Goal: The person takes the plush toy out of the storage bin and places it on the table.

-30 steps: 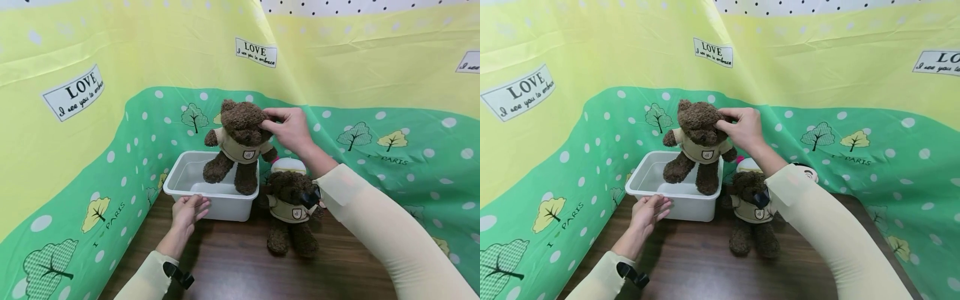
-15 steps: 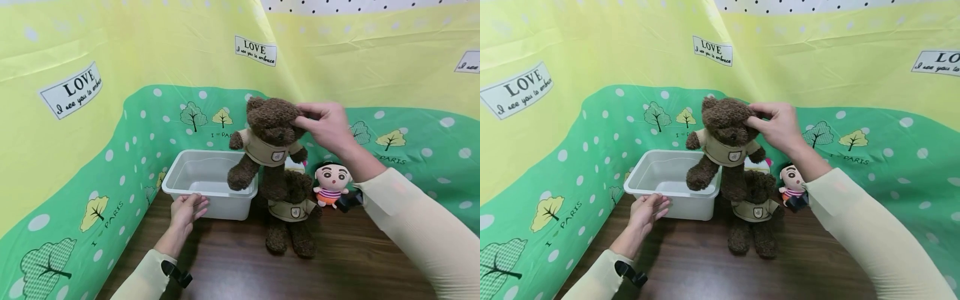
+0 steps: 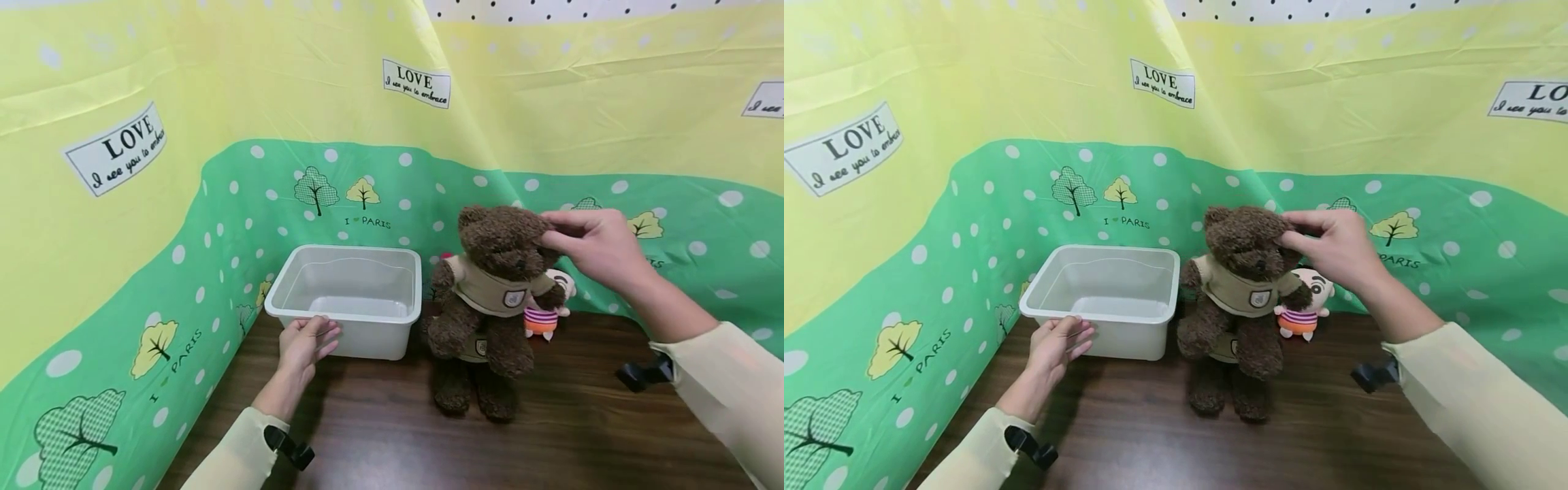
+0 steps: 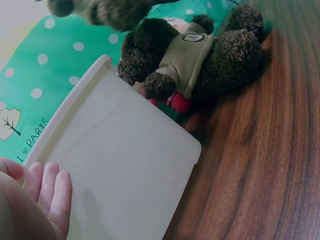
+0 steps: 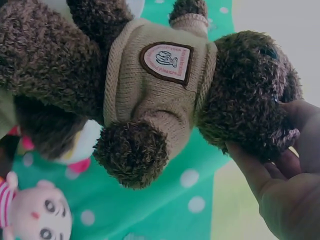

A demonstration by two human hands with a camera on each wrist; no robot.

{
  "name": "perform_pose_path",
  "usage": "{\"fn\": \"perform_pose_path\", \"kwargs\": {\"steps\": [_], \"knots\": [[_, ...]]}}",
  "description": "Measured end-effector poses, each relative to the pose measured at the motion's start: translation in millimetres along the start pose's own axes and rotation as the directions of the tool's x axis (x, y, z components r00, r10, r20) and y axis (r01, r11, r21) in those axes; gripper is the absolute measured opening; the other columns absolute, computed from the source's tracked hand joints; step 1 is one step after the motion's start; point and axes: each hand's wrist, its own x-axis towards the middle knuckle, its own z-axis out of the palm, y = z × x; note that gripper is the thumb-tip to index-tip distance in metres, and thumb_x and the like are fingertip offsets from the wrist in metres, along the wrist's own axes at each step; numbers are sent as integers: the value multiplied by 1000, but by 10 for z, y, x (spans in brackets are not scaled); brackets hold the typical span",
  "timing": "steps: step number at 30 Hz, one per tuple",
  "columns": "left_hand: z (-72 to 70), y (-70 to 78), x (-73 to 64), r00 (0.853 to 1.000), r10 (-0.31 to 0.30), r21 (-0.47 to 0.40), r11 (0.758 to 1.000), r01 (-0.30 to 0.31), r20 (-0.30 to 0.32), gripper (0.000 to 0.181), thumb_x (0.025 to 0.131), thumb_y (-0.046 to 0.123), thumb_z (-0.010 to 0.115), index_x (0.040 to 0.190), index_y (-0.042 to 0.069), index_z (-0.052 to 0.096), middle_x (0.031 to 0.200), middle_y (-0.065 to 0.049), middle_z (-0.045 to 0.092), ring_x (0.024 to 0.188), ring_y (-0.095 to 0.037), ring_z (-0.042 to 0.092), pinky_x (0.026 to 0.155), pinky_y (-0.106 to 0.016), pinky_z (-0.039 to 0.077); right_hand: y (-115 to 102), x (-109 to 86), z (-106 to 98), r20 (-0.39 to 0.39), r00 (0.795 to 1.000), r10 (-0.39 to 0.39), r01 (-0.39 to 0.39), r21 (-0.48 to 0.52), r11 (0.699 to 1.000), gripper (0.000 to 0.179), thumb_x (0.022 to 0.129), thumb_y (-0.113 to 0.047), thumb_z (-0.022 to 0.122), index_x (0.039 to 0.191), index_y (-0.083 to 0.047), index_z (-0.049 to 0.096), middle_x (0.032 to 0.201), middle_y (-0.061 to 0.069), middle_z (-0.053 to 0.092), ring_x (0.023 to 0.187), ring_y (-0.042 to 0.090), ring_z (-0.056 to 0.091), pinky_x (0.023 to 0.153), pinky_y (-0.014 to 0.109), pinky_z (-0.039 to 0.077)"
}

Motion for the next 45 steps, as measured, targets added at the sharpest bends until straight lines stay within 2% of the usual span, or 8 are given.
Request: {"fn": "perform_pose_path", "kwargs": {"steps": [15, 23, 30, 32, 35, 38, 43, 45], "knots": [[7, -8, 1, 1000, -8, -8, 1000, 8, -1, 24, 94, 13, 67, 110, 8, 50, 94, -4, 79, 86, -18, 78, 77, -37, 65, 681, -394, -390, 80, 995, 62, -54, -99, 994, 41, 99, -26, 70, 134, -4, 67, 101, -47, 53, 88, -24, 55, 62, 12, 51], [8, -10, -6, 1000, -11, -13, 1000, 11, -1, 24, 94, 14, 68, 110, 9, 50, 94, -4, 79, 86, -18, 78, 77, -36, 65, 1058, -552, -458, 138, 986, 94, -78, -114, 990, 45, 99, -25, 70, 136, -1, 64, 105, -46, 52, 82, -11, 62, 53, 27, 46], [9, -14, -2, 1000, -8, -13, 1000, 8, -6, 24, 94, 13, 68, 109, 9, 50, 96, -5, 79, 87, -19, 78, 78, -37, 65, 1374, -644, -461, 179, 978, 108, -82, -147, 986, 45, 99, -27, 71, 137, -3, 64, 109, -45, 50, 90, -24, 53, 60, 21, 51], [13, -14, -1, 1000, -9, -14, 1000, 9, -12, 23, 94, 13, 68, 108, 9, 50, 96, -6, 79, 87, -19, 78, 78, -38, 65, 1450, -654, -458, 183, 976, 117, -87, -165, 982, 45, 99, -27, 71, 136, -3, 64, 115, -37, 57, 90, -24, 52, 62, 20, 53], [17, -11, -4, 1000, -12, -16, 1000, 12, -20, 22, 93, 12, 68, 107, 9, 50, 96, -6, 79, 87, -20, 78, 78, -39, 65, 1533, -655, -453, 189, 973, 131, -92, -203, 975, 46, 99, -28, 70, 137, -3, 64, 125, -4, 71, 87, -21, 53, 59, 22, 50], [16, -6, -10, 1000, -15, -15, 1000, 15, -20, 22, 94, 12, 67, 107, 9, 50, 95, -5, 79, 87, -19, 78, 78, -38, 65, 1595, -661, -467, 200, 970, 141, -96, -220, 971, 46, 101, -28, 67, 137, -1, 63, 130, 24, 68, 74, -8, 59, 52, 28, 43], [23, -2, -11, 1000, -8, -15, 1000, 8, -14, 23, 93, 12, 67, 106, 9, 48, 94, -5, 79, 86, -18, 78, 77, -37, 65, 1716, -675, -492, 226, 961, 163, -122, -184, 975, 48, 101, -33, 67, 138, -2, 62, 112, -29, 63, 53, 12, 53, 46, 34, 39], [24, -4, -7, 1000, -6, -14, 1000, 6, -9, 23, 93, 12, 67, 106, 9, 48, 94, -5, 79, 86, -18, 78, 77, -37, 65, 1769, -671, -471, 245, 957, 156, -115, -173, 978, 49, 101, -32, 67, 139, -1, 62, 117, -22, 68, 53, 12, 49, 48, 32, 39]]}}
